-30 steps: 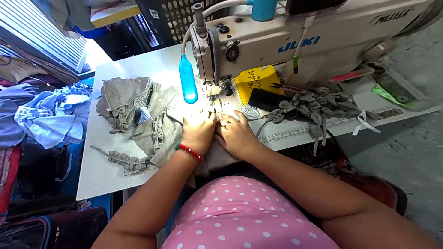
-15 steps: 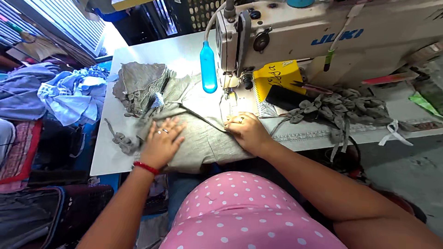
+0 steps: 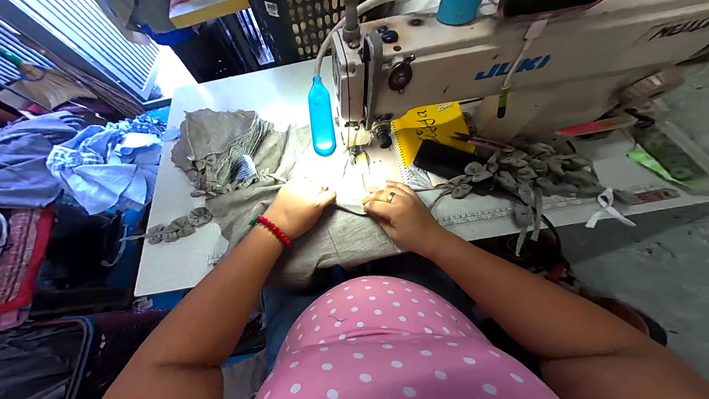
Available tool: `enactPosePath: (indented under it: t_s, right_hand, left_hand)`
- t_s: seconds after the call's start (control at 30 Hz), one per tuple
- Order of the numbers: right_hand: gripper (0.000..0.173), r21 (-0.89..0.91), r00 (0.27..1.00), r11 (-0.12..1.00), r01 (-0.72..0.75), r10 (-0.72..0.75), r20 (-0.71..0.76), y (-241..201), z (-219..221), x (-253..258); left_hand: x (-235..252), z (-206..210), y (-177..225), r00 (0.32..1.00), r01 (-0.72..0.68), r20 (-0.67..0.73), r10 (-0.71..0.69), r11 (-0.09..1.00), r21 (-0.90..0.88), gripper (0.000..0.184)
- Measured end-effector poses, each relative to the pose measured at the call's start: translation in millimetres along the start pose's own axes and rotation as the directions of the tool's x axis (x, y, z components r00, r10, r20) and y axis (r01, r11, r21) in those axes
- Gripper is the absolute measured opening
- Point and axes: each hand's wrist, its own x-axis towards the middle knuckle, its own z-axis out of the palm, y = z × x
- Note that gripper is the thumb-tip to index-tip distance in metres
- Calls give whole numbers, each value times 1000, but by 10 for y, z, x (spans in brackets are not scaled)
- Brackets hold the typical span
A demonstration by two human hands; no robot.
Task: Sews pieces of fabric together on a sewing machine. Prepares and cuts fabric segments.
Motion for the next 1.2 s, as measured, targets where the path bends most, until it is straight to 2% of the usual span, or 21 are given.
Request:
enactPosePath:
  t_s: [0.23,0.3,0.43,0.53,0.63,0.67,0.73,0.83,0.87,0.93,1.03,1.1,1.2]
  right_hand:
    - [26,9,986,986,-167,167,-16,-175,-125,-120]
    - [25,-41,989,988,-146,145,-14,-231,-138,-281]
    - [33,-92,997,993,-72,74,13,-353,-31,-546]
    - [32,-100,998,993,-68,69,9,-413,-19,-545]
    - [25,-88,995,993,-79,72,-72,-358,-109,-391]
    - [26,-106,994,992,-75,67,-82,-317,-138,-321]
    - [34,-145,997,987,-73,72,-9,-245,-145,-211]
    - [33,-147,994,987,-57,70,80,-248,-20,-196]
    - [32,-146,994,988,-50,63,89,-271,1,-202]
    - [32,-125,993,991,-40,53,103,-299,-2,-193]
    - [26,19,992,998,-57,54,110,-183,-110,-45]
    - [19,109,988,985,-131,121,95,-44,-193,145]
    - [20,108,950,946,-307,298,92,169,-224,503]
  left_hand:
    - [-42,137,388,989,19,-149,-24,999,-35,26]
    - [-6,187,432,986,36,-159,-44,998,-53,24]
    - [43,234,460,978,28,-206,-33,999,-27,20]
    - [68,242,506,976,9,-215,-20,999,-50,20]
    - [40,248,485,986,-3,-169,-18,993,-120,21]
    - [30,232,476,986,6,-162,-32,987,-158,22]
    - [59,183,458,978,55,-183,-101,969,-243,23]
    - [255,143,316,944,150,-236,-233,935,-323,20]
    - [340,148,248,936,192,-220,-274,923,-332,20]
    - [477,169,117,930,314,-89,-358,895,-318,22]
    - [601,168,32,855,516,129,-503,793,-324,24]
    - [614,182,26,817,573,166,-552,746,-338,24]
    - [608,218,29,789,612,185,-586,719,-329,23]
